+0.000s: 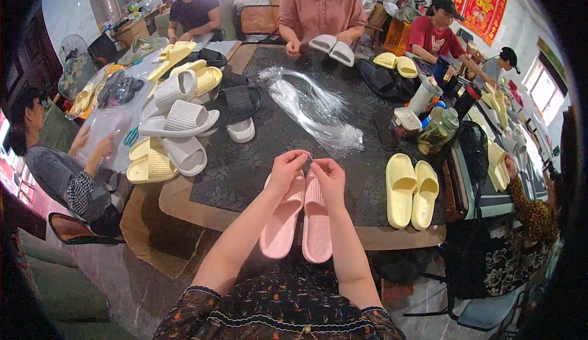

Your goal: Inspect and organize various colored plastic slippers on a work table.

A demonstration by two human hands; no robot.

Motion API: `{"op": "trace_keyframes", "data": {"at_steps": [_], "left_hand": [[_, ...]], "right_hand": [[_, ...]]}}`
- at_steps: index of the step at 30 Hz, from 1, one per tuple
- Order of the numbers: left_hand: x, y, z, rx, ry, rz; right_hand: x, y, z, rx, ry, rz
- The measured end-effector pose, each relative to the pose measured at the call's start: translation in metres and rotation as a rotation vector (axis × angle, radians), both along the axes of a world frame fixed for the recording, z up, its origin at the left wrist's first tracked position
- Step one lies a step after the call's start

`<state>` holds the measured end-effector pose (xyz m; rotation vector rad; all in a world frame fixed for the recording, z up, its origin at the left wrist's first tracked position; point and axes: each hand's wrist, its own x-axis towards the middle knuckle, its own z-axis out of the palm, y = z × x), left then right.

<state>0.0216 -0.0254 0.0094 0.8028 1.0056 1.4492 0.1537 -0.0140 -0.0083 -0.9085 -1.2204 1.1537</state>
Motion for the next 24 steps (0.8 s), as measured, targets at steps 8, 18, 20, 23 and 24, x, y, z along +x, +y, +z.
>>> {"op": "trace_keyframes", "data": {"at_steps": [8, 18, 20, 23, 24], "left_hand": [[0.0007, -0.0035, 0.0048, 0.016, -0.017, -0.009], [-0.0014, -0.0029, 0.0027, 0.015, 0.029, -0.031], [-0.0016, -0.0012, 0.0003, 0.006, 0.040, -0.053], [-0.0005, -0.0030, 0.0028, 0.015, 0.076, -0.068], [-0.0014, -0.0031, 0.0029, 0.015, 0.075, -0.069]], "right_hand": [[0.0025, 0.0008, -0.0035, -0.014, -0.069, 0.028], [-0.0006, -0.0017, 0.0033, -0.026, -0.005, -0.015], [0.0000, -0.0011, 0.0014, -0.024, -0.006, -0.023], [0.0002, -0.0012, 0.0003, -0.030, 0.012, -0.013], [0.0007, -0.0016, 0.0009, -0.029, 0.014, -0.016]]}}
